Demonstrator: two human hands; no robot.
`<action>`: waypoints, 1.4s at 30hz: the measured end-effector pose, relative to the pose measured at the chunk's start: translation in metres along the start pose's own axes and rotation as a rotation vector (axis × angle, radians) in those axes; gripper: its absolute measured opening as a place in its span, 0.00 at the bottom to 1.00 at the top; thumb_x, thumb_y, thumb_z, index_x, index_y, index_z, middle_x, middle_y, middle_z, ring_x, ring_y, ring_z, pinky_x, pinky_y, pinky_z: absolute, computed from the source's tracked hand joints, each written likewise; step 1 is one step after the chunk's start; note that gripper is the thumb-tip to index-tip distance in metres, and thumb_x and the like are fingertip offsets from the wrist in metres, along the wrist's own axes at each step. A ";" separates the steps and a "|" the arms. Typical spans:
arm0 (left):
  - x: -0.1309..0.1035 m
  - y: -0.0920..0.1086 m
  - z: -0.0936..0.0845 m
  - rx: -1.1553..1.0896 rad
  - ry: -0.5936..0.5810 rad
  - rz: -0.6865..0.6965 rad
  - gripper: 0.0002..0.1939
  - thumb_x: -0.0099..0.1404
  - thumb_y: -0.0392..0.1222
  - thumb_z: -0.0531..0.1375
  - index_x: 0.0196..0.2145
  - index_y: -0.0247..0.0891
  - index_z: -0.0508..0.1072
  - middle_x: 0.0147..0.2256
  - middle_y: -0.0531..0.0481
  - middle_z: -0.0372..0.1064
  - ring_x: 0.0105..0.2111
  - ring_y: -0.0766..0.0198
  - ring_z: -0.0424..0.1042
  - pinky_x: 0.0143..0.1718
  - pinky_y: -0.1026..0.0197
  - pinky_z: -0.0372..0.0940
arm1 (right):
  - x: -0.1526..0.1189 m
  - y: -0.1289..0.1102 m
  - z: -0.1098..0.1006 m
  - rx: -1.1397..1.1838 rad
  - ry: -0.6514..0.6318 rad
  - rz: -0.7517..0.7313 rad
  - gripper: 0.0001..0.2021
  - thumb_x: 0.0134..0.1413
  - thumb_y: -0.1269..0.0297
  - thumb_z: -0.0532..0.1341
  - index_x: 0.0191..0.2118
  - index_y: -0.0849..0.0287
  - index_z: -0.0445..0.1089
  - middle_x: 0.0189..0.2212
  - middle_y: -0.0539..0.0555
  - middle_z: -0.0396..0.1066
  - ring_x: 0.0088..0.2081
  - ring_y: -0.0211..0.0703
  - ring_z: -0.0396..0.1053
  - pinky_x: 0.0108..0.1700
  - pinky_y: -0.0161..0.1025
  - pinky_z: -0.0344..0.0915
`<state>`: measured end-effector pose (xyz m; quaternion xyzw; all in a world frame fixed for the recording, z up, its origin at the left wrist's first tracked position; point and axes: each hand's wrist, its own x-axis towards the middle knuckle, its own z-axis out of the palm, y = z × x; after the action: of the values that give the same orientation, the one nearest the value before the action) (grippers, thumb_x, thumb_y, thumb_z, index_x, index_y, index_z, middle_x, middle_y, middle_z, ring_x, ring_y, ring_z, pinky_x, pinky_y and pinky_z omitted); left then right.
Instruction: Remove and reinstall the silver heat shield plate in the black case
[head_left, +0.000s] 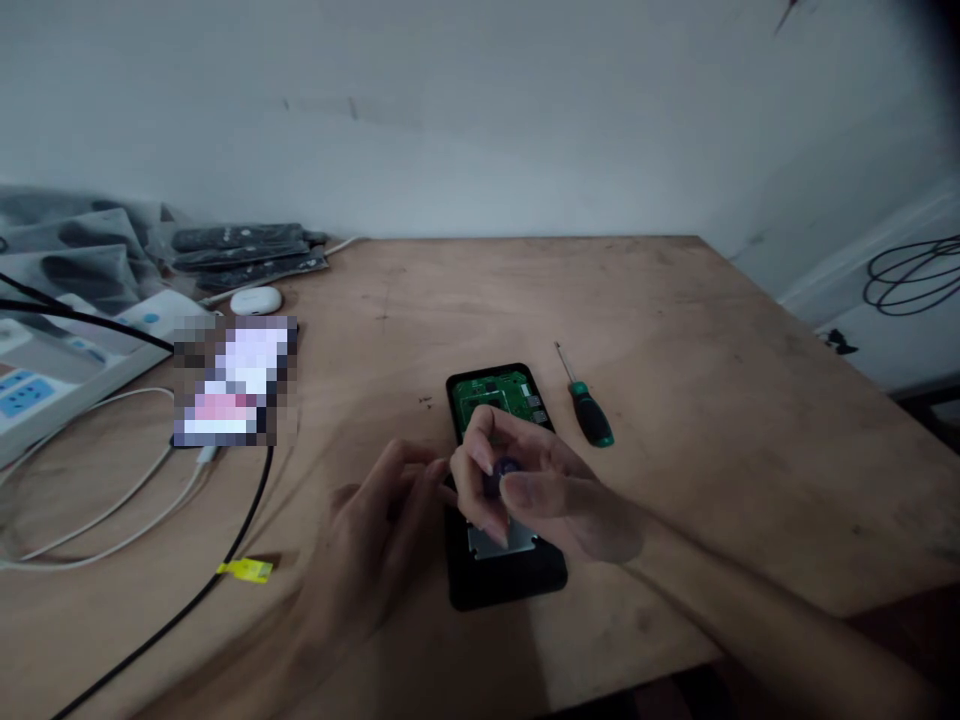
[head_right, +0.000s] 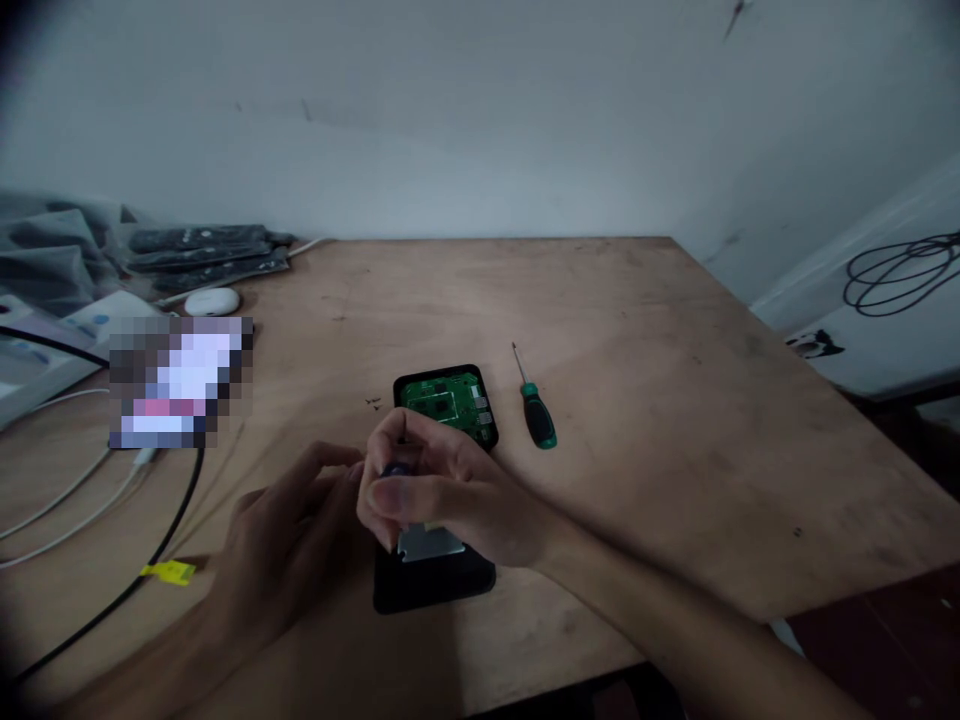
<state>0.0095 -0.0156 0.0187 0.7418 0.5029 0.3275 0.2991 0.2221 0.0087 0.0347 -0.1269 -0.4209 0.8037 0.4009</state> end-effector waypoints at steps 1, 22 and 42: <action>0.000 0.000 0.000 -0.009 -0.004 0.005 0.07 0.82 0.42 0.54 0.49 0.43 0.72 0.27 0.58 0.80 0.22 0.69 0.76 0.24 0.69 0.65 | 0.000 0.000 0.000 0.001 -0.005 -0.007 0.14 0.73 0.54 0.65 0.43 0.56 0.64 0.29 0.48 0.68 0.30 0.37 0.62 0.37 0.37 0.57; -0.003 -0.005 -0.001 -0.017 -0.033 0.010 0.05 0.81 0.38 0.56 0.49 0.44 0.72 0.30 0.60 0.81 0.25 0.70 0.76 0.26 0.69 0.66 | 0.000 0.000 -0.001 -0.009 0.047 0.017 0.11 0.67 0.59 0.72 0.43 0.59 0.75 0.37 0.53 0.75 0.39 0.43 0.72 0.47 0.42 0.67; -0.001 -0.003 -0.002 -0.003 -0.035 0.004 0.04 0.80 0.39 0.57 0.48 0.45 0.71 0.26 0.62 0.78 0.21 0.71 0.73 0.24 0.70 0.63 | -0.002 0.003 -0.002 -0.076 0.008 0.016 0.18 0.76 0.51 0.63 0.40 0.62 0.78 0.36 0.55 0.75 0.36 0.40 0.71 0.44 0.40 0.66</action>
<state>0.0058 -0.0154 0.0173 0.7479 0.4958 0.3157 0.3083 0.2223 0.0076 0.0311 -0.1487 -0.4484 0.7897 0.3913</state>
